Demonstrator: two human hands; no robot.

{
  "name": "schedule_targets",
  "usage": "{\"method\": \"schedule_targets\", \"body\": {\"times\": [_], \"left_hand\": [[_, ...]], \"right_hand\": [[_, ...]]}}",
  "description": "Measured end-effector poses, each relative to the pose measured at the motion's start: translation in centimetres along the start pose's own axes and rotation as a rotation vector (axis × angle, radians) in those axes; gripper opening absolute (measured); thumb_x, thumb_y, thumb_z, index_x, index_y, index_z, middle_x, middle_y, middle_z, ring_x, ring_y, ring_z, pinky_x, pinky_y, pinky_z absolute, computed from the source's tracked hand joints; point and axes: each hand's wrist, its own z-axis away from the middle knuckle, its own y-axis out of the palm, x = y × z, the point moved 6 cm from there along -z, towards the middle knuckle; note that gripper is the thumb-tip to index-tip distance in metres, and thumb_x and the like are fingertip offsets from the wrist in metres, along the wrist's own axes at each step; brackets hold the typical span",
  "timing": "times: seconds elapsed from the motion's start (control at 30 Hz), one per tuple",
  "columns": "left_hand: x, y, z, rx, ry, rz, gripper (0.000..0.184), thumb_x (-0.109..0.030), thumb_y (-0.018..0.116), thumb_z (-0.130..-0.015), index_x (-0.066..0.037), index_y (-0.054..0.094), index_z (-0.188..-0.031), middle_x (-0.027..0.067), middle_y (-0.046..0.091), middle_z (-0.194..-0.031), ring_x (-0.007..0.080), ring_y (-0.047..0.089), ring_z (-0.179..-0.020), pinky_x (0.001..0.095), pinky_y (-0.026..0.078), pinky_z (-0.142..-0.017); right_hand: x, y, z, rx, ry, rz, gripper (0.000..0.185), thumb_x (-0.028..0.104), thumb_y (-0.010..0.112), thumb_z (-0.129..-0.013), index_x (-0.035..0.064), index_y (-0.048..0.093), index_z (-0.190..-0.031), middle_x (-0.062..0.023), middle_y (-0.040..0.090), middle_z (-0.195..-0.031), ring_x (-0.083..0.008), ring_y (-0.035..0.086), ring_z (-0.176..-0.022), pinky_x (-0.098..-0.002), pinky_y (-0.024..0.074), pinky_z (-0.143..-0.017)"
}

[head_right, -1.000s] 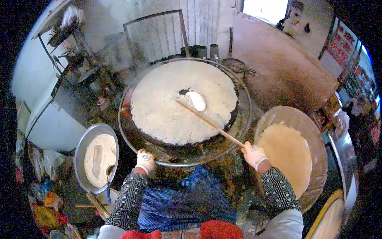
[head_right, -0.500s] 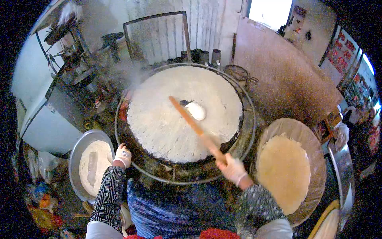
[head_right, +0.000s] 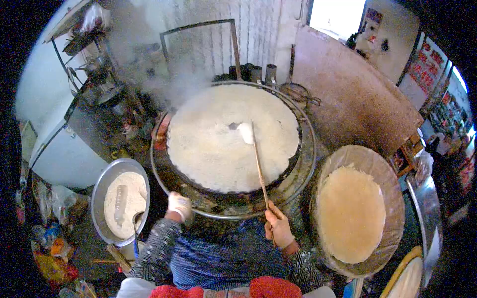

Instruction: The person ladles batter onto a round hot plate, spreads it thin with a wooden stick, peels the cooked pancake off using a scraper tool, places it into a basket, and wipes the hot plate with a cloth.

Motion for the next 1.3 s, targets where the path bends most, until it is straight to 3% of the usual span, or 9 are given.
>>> {"method": "schedule_targets", "body": {"times": [0.17, 0.27, 0.37, 0.43, 0.5, 0.6, 0.73, 1.07, 1.3], "left_hand": [[-12.5, -5.6, 5.9, -0.124, 0.134, 0.283, 0.03, -0.032, 0.056, -0.09, -0.01, 0.064, -0.109, 0.0085, 0.068, -0.101, 0.0227, 0.066, -0.092, 0.042, 0.041, -0.088], [-19.0, -6.9, 11.1, -0.449, 0.453, 0.442, 0.067, -0.043, 0.064, -0.083, 0.0, 0.048, -0.131, 0.0196, 0.049, -0.135, 0.0305, 0.043, -0.13, 0.0472, 0.028, -0.11], [-18.8, -5.2, 17.2, -0.697, 0.648, 0.756, 0.043, -0.038, 0.058, -0.09, -0.006, 0.057, -0.119, 0.0184, 0.056, -0.125, 0.0363, 0.054, -0.114, 0.0464, 0.033, -0.108], [-14.3, -5.3, 18.3, -0.35, 0.558, 0.784, 0.04, -0.035, 0.056, -0.092, -0.004, 0.057, -0.118, 0.0179, 0.063, -0.114, 0.0345, 0.06, -0.105, 0.0438, 0.042, -0.1], [-7.7, 0.7, 17.5, -0.849, 0.419, 0.802, 0.028, -0.028, 0.056, -0.093, -0.006, 0.061, -0.109, 0.0185, 0.066, -0.081, 0.0361, 0.065, -0.078, 0.0454, 0.052, -0.078], [4.1, 5.5, 19.6, -0.629, -0.397, 0.951, 0.023, -0.02, 0.056, -0.092, -0.008, 0.061, -0.11, 0.0189, 0.065, -0.075, 0.0369, 0.063, -0.069, 0.044, 0.051, -0.064], [11.4, 20.6, 19.2, 0.117, -0.881, 0.735, 0.083, -0.041, 0.063, -0.086, -0.008, 0.023, -0.151, 0.0176, 0.036, -0.149, 0.0326, 0.043, -0.132, 0.0561, 0.035, -0.105], [15.6, 34.0, 19.1, 0.096, -0.87, 0.901, 0.066, -0.011, 0.056, -0.085, 0.001, 0.03, -0.144, 0.0273, 0.057, -0.125, 0.038, 0.059, -0.115, 0.0411, 0.049, -0.095], [11.0, 31.5, 26.2, -0.563, -0.971, 1.059, 0.071, -0.01, 0.053, -0.092, -0.006, 0.017, -0.152, 0.0247, 0.055, -0.122, 0.0349, 0.055, -0.114, 0.0402, 0.044, -0.096]], "right_hand": [[0.2, 1.0, -2.8, -0.023, -0.09, 0.06, 0.048, 0.024, 0.06, -0.096, 0.0133, 0.047, -0.142, 0.0002, 0.051, -0.054, -0.0093, 0.044, -0.036, -0.0266, 0.0351, -0.033], [0.2, 2.3, -3.2, -0.064, -0.012, 0.047, 0.047, 0.022, 0.061, -0.096, 0.0183, 0.049, -0.141, 0.0003, 0.052, -0.056, -0.0096, 0.043, -0.035, -0.0264, 0.0345, -0.033], [-1.2, 2.8, -3.6, 0.073, 0.019, -0.143, 0.044, 0.025, 0.058, -0.097, 0.0259, 0.05, -0.14, -0.0007, 0.054, -0.056, -0.0115, 0.044, -0.037, -0.0273, 0.0347, -0.034], [-2.0, 3.4, -3.3, 0.216, 0.087, -0.452, 0.04, 0.027, 0.053, -0.1, 0.0307, 0.048, -0.14, -0.0015, 0.056, -0.057, -0.013, 0.044, -0.038, -0.03, 0.0347, -0.035], [-3.5, 3.2, -3.3, 0.145, 0.004, -0.453, 0.04, 0.031, 0.049, -0.101, 0.0357, 0.046, -0.14, -0.0021, 0.053, -0.055, -0.0144, 0.042, -0.037, -0.0322, 0.034, -0.037], [-4.2, 3.8, -2.2, -0.094, -0.069, -0.479, 0.041, 0.029, 0.053, -0.099, 0.0322, 0.048, -0.14, -0.0018, 0.051, -0.053, -0.0142, 0.042, -0.037, -0.0322, 0.0334, -0.036], [-3.7, 4.8, -3.2, -0.084, -0.058, -0.22, 0.042, 0.025, 0.061, -0.096, 0.0284, 0.053, -0.137, -0.0012, 0.05, -0.052, -0.0137, 0.041, -0.034, -0.0309, 0.0339, -0.034], [-5.5, 6.0, -5.0, 0.116, 0.061, -0.444, 0.041, 0.029, 0.061, -0.095, 0.0282, 0.053, -0.135, 0.0007, 0.052, -0.056, -0.0123, 0.043, -0.038, -0.0285, 0.0363, -0.036], [-6.0, 8.5, -1.8, -0.132, -0.022, -0.419, 0.039, 0.029, 0.057, -0.098, 0.0369, 0.051, -0.136, -0.0011, 0.05, -0.054, -0.0146, 0.041, -0.036, -0.0317, 0.0348, -0.034]]}}
